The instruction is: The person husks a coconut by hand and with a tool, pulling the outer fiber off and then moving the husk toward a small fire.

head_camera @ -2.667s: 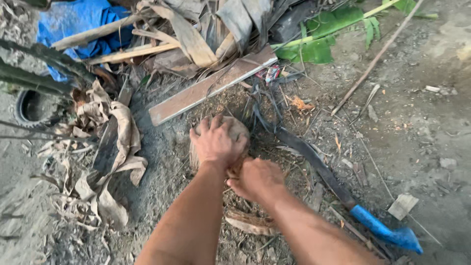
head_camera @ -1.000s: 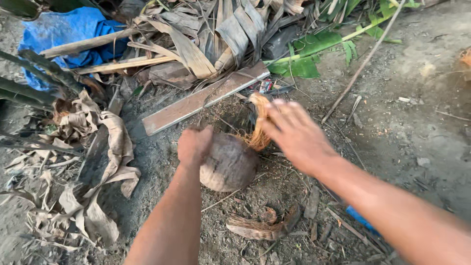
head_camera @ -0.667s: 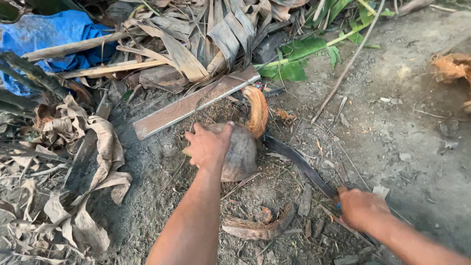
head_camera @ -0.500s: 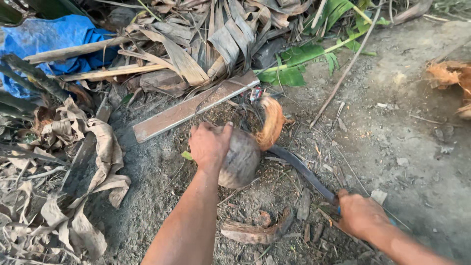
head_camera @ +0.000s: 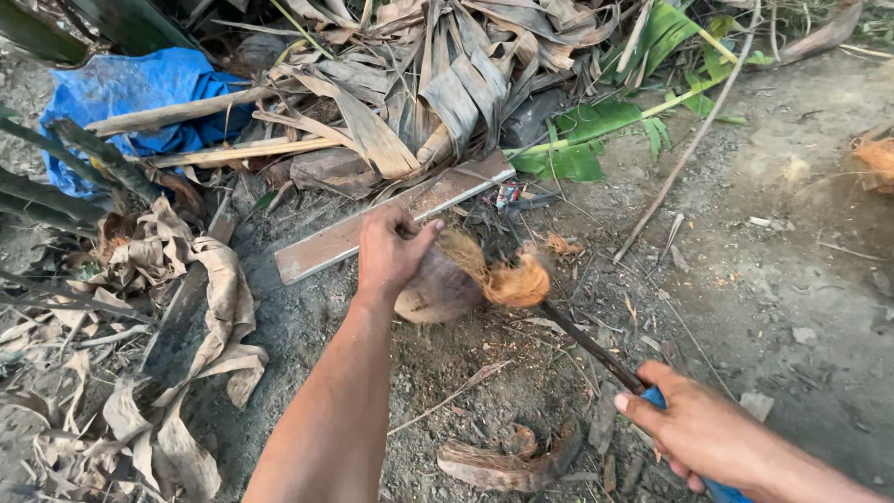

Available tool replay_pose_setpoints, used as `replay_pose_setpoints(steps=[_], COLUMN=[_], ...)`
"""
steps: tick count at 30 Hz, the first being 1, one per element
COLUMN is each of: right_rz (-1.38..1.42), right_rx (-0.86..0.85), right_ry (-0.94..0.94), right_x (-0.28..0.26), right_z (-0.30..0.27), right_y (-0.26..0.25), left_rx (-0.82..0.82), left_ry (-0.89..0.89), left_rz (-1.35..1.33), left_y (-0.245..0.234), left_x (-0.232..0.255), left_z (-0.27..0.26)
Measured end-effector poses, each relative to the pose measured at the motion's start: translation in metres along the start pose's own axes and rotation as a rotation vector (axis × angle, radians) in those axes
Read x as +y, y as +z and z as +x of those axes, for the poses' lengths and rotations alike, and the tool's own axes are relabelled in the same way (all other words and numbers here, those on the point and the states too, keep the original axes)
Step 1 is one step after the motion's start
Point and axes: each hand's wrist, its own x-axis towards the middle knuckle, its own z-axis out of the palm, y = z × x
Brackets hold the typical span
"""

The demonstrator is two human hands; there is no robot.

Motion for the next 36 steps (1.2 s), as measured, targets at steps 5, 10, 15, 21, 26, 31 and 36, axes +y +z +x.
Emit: replay_pose_setpoints(steps=[5, 10, 15, 21, 26, 31, 36], right_rz=[0.02, -0.564, -0.647, -0.59, -0.605, -0.563, -0.556], right_rx=[-0.076, -0.037, -0.074, 0.042, 0.042, 0.087, 0.078], right_ry=[0.037, -0.11, -0.272, -0.05, 0.003, -0.065, -0.065], right_x=[0.005, 0.068, 0.099, 0.036, -0.01, -0.03, -0.044], right_z=[0.008, 0.046, 0.054, 0.007, -0.01, -0.014, -0.006], right_y=[-0.004, -0.012, -0.023, -0.03, -0.041, -0.045, -0.046], left_rx=[0.004, 0.402, 0.262, 0.065, 0.092, 0.083, -0.016], left_ry=[0.094, -0.089, -0.094, -0.176, -0.203, -0.208, -0.39], left_rz=[0.208, 0.143, 0.22, 0.25, 0.215, 0.2, 0.161], left_y=[0.003, 0.021, 0.029, 0.008, 0.008, 0.005, -0.005], left_x=[-0.009, -0.019, 0.004, 0.019, -0.008, -0.011, 0.005], left_z=[-0.019, -0.1, -0.079, 0.02, 0.052, 0.059, 0.061])
